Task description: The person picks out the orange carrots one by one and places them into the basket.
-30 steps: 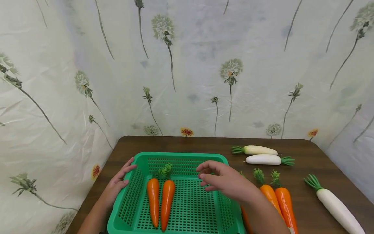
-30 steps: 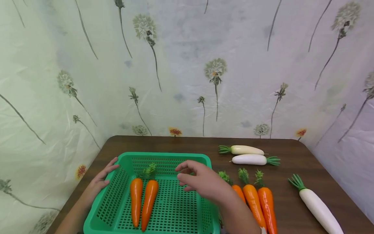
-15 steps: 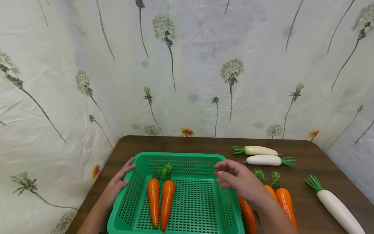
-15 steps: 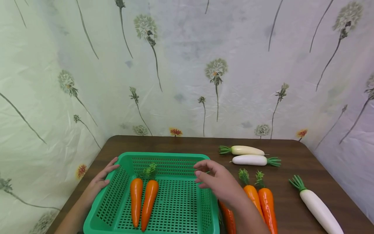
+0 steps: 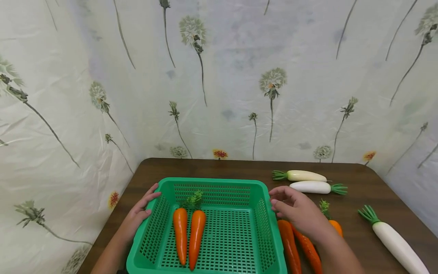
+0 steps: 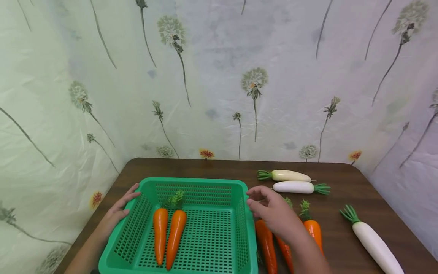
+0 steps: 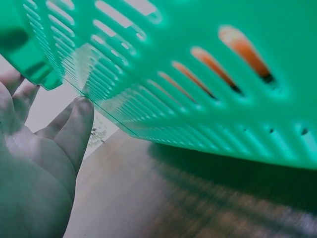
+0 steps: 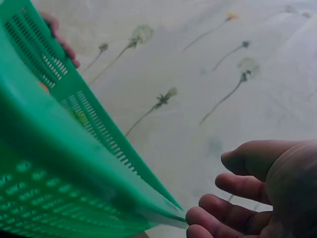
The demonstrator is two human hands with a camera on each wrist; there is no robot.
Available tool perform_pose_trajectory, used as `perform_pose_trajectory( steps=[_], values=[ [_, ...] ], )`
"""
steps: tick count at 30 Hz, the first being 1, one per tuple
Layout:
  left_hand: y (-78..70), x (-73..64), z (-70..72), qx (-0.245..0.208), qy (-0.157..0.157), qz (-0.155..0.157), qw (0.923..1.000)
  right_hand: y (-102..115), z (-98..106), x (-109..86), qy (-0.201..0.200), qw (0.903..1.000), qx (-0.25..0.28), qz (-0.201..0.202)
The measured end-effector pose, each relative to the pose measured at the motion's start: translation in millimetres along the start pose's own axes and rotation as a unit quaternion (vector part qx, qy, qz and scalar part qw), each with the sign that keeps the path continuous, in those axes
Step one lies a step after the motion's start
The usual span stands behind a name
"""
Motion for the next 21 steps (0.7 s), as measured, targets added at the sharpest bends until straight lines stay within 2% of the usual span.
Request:
perform_pose_trajectory(
  steps=[9, 16, 21],
  values=[
    [-0.8, 0.7, -0.5, -0.009, -0.002, 0.000, 1.0000, -16.7, 16.3, -1.8, -0.054, 0.9962, -0.068, 0.000],
    [2.0, 1.3, -0.7, -0.012, -0.002, 0.010, 0.9999, -28.6, 24.2, -6.1, -0.064, 0.9906, -0.120, 0.006],
    [1.3, -0.4, 0.7, 0.008, 0.002, -0.007, 0.9999, -35.7, 30.0, -7.7, -0.075, 0.9859, -0.149, 0.010]
  ],
)
Point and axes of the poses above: each hand's wrist, its own x-axis towards the middle knuckle, its own z-axis out of the back of the hand, y = z × x, the point moved 8 cm from there along x, towards the middle knuckle, and after that the axes turned 10 degrees about -z, right-handed, at the moved point
